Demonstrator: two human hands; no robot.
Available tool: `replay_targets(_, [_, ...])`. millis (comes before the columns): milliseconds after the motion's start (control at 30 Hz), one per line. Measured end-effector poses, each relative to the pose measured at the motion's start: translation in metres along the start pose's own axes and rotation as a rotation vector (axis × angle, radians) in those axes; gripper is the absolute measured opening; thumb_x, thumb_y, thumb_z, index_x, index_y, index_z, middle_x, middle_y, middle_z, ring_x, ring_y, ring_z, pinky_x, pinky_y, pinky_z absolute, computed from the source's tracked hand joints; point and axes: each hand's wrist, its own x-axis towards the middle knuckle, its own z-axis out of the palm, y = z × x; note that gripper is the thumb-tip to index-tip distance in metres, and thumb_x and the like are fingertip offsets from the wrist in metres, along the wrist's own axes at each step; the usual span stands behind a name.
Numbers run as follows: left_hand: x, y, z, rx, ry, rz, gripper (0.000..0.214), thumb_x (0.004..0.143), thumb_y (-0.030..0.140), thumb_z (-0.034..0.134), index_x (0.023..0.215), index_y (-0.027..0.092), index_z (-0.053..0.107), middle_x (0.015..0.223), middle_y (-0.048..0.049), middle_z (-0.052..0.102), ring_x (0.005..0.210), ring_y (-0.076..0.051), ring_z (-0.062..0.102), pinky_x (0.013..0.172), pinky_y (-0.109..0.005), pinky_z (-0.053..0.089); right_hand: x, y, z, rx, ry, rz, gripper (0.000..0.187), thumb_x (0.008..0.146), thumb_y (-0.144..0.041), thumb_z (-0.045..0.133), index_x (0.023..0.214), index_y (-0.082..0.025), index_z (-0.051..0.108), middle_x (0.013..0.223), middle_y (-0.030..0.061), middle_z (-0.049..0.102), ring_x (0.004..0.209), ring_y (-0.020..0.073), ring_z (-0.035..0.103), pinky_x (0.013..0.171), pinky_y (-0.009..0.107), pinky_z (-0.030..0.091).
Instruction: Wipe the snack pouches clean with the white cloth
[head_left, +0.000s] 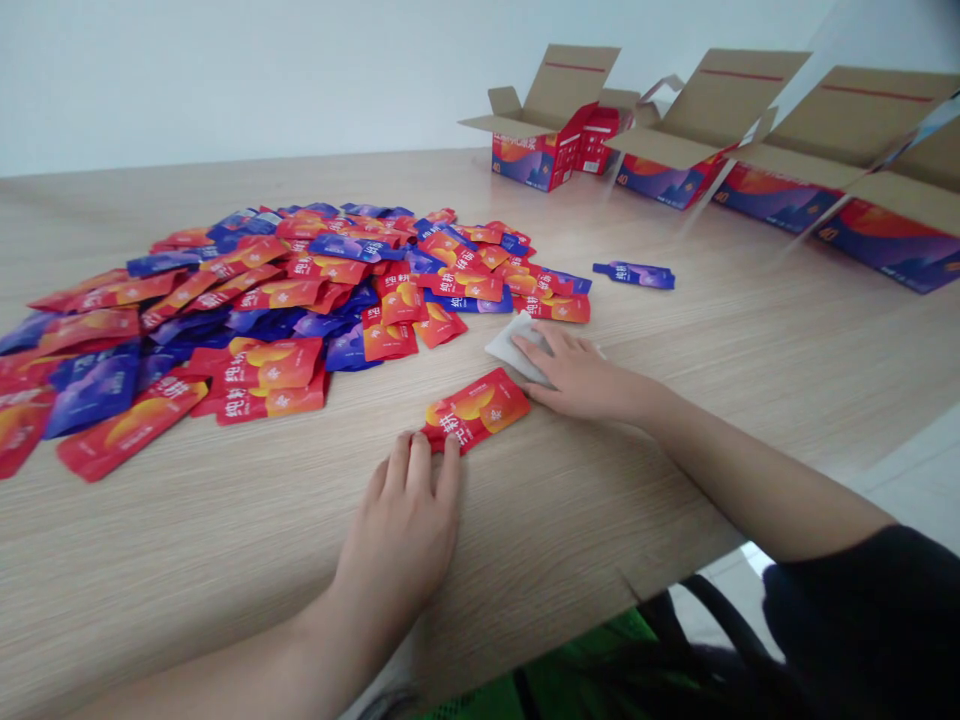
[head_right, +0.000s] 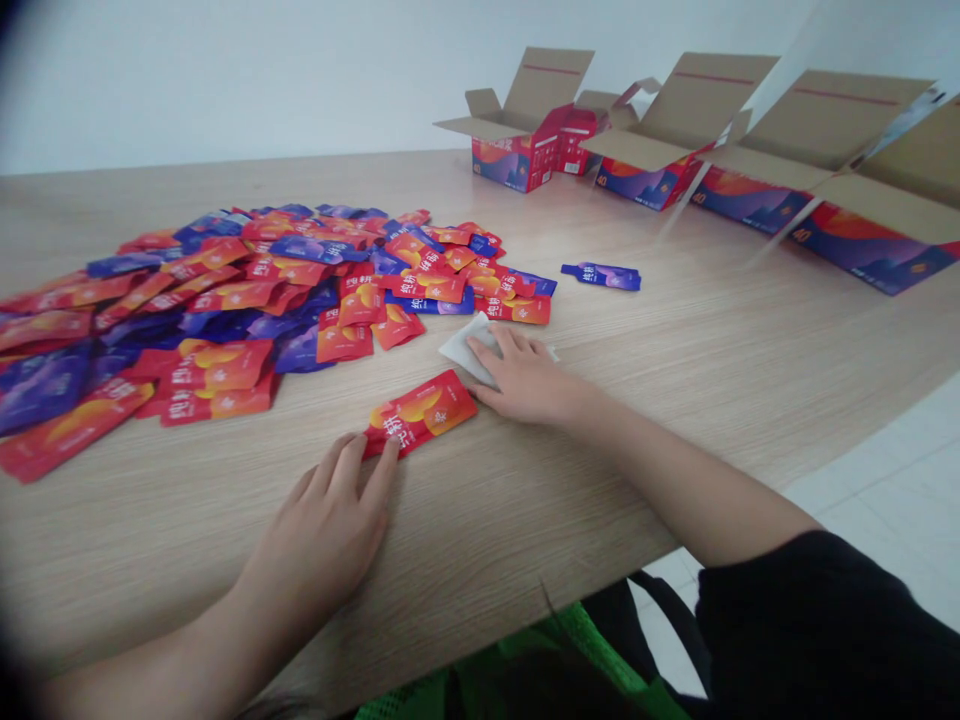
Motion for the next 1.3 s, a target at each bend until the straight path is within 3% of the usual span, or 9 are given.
replay_targets(100, [0.001, 0.000, -0.001, -0.029, -0.008, -0.004, 0.046, 0.086, 0.010, 0.049, 0.130, 0.004, 0.059, 0.128, -0.0299, 0.058, 0.120, -0.041, 0.058, 0.086, -0.047, 0.056, 0.001, 0.006, 0.008, -0.056, -0.065, 0.014, 0.065, 0.089, -0.030, 0.050, 0.151, -0.014, 0.036, 0.154, 0.0229, 0.030, 0.138, 0.0427, 0.035, 0.107, 0.058, 0.038])
replay_targets(233, [0.003, 0.000, -0.002, -0.018, -0.009, 0.036, 0.047, 0.085, 0.009, 0.048, 0.130, 0.003, 0.058, 0.134, -0.0289, 0.056, 0.119, -0.041, 0.058, 0.089, -0.049, 0.055, 0.007, 0.018, -0.001, 0.059, 0.001, 0.023, 0.064, 0.077, -0.011, 0.054, 0.141, -0.013, 0.052, 0.133, 0.0196, 0.050, 0.121, 0.0346, 0.053, 0.102, 0.047, 0.045])
replay_targets(367, [0.004, 0.000, -0.002, -0.045, 0.039, 0.146, 0.046, 0.087, 0.007, 0.043, 0.131, 0.004, 0.057, 0.128, -0.0252, 0.062, 0.112, -0.037, 0.062, 0.086, -0.047, 0.057, 0.008, 0.012, -0.020, 0.337, 0.290, 0.068, 0.051, 0.078, -0.010, 0.048, 0.128, -0.017, 0.059, 0.120, 0.0128, 0.058, 0.114, 0.0283, 0.056, 0.102, 0.047, 0.045])
replay_targets(467, [0.005, 0.001, -0.001, -0.075, 0.093, 0.189, 0.044, 0.088, 0.007, 0.041, 0.129, -0.001, 0.057, 0.124, -0.0249, 0.064, 0.106, -0.033, 0.064, 0.083, -0.045, 0.058, -0.006, -0.023, -0.021, 0.401, 0.423, -0.047, 0.050, 0.086, -0.017, 0.048, 0.136, -0.018, 0.049, 0.130, 0.0141, 0.052, 0.123, 0.0283, 0.050, 0.106, 0.049, 0.040])
replay_targets(567, [0.004, 0.001, 0.001, -0.086, 0.097, 0.217, 0.038, 0.087, 0.006, 0.042, 0.119, -0.002, 0.062, 0.117, -0.0255, 0.066, 0.105, -0.034, 0.064, 0.083, -0.046, 0.058, -0.026, -0.066, -0.004, 0.260, 0.202, -0.183, 0.051, 0.095, -0.039, 0.048, 0.141, -0.016, 0.047, 0.143, 0.0193, 0.044, 0.128, 0.0332, 0.044, 0.107, 0.052, 0.037])
replay_targets(667, [0.001, 0.002, 0.004, -0.078, 0.054, 0.228, 0.035, 0.086, 0.005, 0.044, 0.114, -0.001, 0.065, 0.112, -0.0249, 0.067, 0.108, -0.035, 0.064, 0.083, -0.045, 0.058, -0.035, -0.087, 0.015, 0.090, 0.092, -0.231, 0.056, 0.097, -0.049, 0.042, 0.144, -0.017, 0.046, 0.149, 0.0197, 0.040, 0.133, 0.0371, 0.038, 0.109, 0.057, 0.031])
replay_targets(933, [0.001, 0.005, 0.003, -0.032, 0.047, 0.198, 0.046, 0.085, 0.005, 0.045, 0.128, -0.004, 0.057, 0.130, -0.0264, 0.061, 0.118, -0.035, 0.061, 0.091, -0.044, 0.057, -0.014, -0.057, 0.018, 0.027, 0.095, 0.038, 0.058, 0.099, -0.040, 0.037, 0.147, -0.008, 0.042, 0.153, 0.0238, 0.036, 0.138, 0.0377, 0.034, 0.109, 0.054, 0.032])
replay_targets(1167, [-0.001, 0.006, -0.002, -0.003, 0.057, 0.210, 0.035, 0.082, 0.003, 0.047, 0.111, 0.001, 0.068, 0.112, -0.0228, 0.070, 0.105, -0.032, 0.067, 0.082, -0.041, 0.059, -0.029, -0.086, 0.023, 0.088, 0.103, -0.280, 0.052, 0.095, -0.039, 0.046, 0.142, -0.017, 0.049, 0.154, 0.0198, 0.035, 0.140, 0.0356, 0.031, 0.115, 0.052, 0.022])
replay_targets(1300, [-0.003, 0.007, 0.001, 0.005, 0.116, 0.208, 0.042, 0.083, 0.004, 0.047, 0.120, -0.004, 0.063, 0.123, -0.0265, 0.065, 0.111, -0.034, 0.065, 0.085, -0.042, 0.059, -0.017, -0.066, 0.019, 0.059, 0.085, -0.093, 0.053, 0.097, -0.038, 0.042, 0.145, -0.015, 0.046, 0.152, 0.0201, 0.037, 0.139, 0.0352, 0.033, 0.112, 0.052, 0.028])
